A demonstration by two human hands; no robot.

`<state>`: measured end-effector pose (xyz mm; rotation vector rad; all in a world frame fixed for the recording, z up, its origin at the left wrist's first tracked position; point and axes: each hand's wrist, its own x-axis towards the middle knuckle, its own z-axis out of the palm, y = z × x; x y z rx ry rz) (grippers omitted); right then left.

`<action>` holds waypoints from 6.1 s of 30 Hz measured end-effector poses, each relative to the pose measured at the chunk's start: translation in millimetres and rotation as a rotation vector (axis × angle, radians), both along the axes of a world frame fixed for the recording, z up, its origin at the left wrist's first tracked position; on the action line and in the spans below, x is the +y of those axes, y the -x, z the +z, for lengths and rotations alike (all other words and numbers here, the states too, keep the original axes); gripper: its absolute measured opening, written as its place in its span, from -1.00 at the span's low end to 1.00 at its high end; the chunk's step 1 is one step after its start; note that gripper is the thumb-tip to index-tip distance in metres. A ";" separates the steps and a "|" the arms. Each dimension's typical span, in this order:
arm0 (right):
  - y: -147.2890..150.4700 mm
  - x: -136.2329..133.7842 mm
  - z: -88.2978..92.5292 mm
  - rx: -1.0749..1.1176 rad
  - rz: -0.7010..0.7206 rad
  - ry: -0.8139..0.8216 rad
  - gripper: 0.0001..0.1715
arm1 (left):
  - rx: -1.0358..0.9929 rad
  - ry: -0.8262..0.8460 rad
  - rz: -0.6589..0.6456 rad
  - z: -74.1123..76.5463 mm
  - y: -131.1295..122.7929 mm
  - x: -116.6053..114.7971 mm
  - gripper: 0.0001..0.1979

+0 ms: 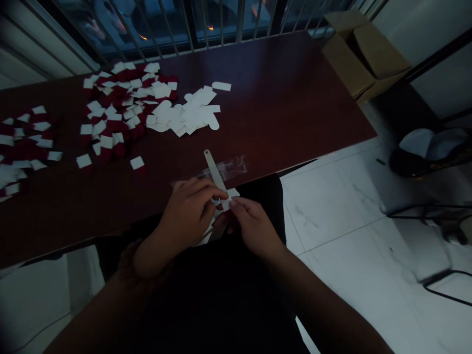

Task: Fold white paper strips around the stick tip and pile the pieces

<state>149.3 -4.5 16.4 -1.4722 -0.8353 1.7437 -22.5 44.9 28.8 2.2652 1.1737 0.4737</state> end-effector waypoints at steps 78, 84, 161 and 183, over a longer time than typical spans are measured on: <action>-14.4 4.7 -6.7 -0.183 -0.001 -0.077 -0.66 | -0.896 0.862 0.655 -36.7 -34.5 -45.8 -0.74; -18.9 18.9 -9.2 -0.259 0.025 -0.119 -0.63 | -0.775 0.751 0.643 -33.0 -31.2 -38.5 -0.77; -23.6 0.5 10.9 -0.251 0.149 -0.068 -0.84 | -0.921 1.103 0.600 -36.1 -26.6 -49.3 -0.74; -22.7 -5.7 7.4 -0.242 0.156 -0.063 -0.72 | -0.953 1.111 0.643 -33.6 -19.9 -56.9 -0.79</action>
